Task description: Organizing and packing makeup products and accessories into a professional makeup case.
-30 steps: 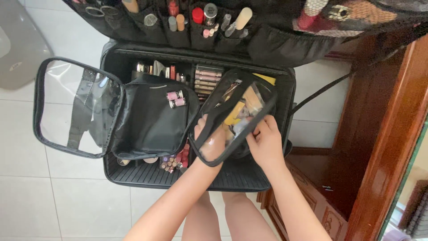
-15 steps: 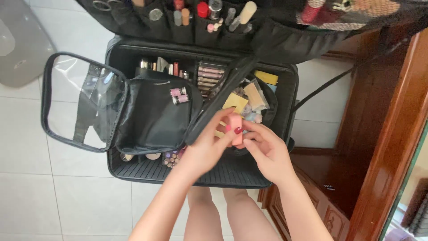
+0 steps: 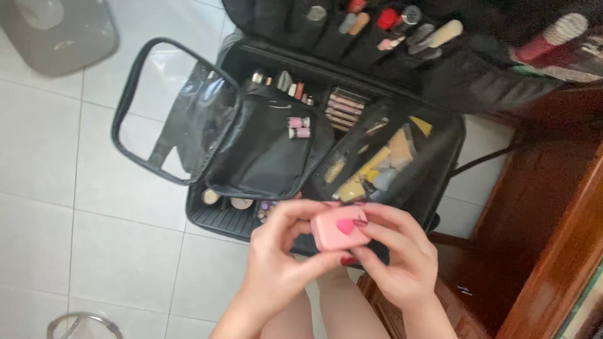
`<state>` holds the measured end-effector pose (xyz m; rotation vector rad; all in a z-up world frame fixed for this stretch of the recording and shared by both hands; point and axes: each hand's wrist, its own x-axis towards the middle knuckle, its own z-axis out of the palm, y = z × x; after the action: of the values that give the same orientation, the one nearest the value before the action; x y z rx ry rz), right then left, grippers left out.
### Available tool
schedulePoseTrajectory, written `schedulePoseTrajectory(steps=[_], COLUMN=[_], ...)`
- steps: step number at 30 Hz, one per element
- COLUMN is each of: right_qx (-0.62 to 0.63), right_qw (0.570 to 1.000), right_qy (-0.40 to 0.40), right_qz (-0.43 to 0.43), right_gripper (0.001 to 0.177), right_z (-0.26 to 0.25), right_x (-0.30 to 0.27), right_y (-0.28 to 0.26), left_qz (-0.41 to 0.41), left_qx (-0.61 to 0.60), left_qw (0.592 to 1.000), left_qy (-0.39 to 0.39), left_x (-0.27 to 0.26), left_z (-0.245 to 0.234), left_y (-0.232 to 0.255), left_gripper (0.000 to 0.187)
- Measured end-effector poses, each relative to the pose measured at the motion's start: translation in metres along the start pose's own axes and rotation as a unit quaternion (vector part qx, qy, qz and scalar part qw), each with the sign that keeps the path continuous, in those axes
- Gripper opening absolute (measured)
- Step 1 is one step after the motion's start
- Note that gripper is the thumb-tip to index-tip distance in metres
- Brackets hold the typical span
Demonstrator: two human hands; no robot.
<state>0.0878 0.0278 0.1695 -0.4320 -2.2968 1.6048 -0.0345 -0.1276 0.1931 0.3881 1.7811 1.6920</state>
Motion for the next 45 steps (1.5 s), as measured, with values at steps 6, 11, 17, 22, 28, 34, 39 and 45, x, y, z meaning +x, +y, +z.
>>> schedulePoseTrajectory(steps=[6,11,17,22,28,34,39,45], right_qx=[-0.162,-0.225,-0.247,-0.241,-0.173,-0.159,-0.166,-0.191], right_qw=[0.962,0.916,0.887,0.899,0.931,0.937,0.94,0.936], right_qy=[-0.066,-0.121,-0.132,-0.099,-0.082,-0.081,-0.105,-0.119], right_qz=[-0.208,-0.308,-0.368,-0.352,-0.311,-0.299,-0.279,-0.269], right_gripper=[0.023,0.021,0.019,0.025,0.029,0.028,0.031,0.03], right_z=[0.022,0.034,0.046,0.047,0.041,0.04,0.041,0.044], right_x=[0.05,0.074,0.083,0.088,0.092,0.089,0.082,0.061], right_y=[-0.021,-0.033,-0.043,-0.053,-0.054,-0.058,-0.055,-0.029], left_qz=[-0.111,-0.084,-0.077,-0.024,0.067,0.074,0.041,-0.039], left_qx=[-0.076,-0.086,-0.119,-0.195,-0.217,-0.207,-0.218,-0.242], left_qw=[0.983,0.985,0.98,0.975,0.974,0.975,0.975,0.969], left_qy=[0.122,0.124,0.143,0.106,0.016,-0.015,-0.003,0.011], left_x=[-0.001,-0.002,-0.006,-0.009,-0.013,-0.013,-0.013,-0.008], left_z=[-0.022,-0.046,-0.056,-0.058,-0.068,-0.072,-0.071,-0.059], left_y=[0.003,0.009,0.017,0.017,0.006,0.004,0.001,-0.018], left_gripper=[0.053,0.054,0.051,0.059,0.065,0.059,0.056,0.054])
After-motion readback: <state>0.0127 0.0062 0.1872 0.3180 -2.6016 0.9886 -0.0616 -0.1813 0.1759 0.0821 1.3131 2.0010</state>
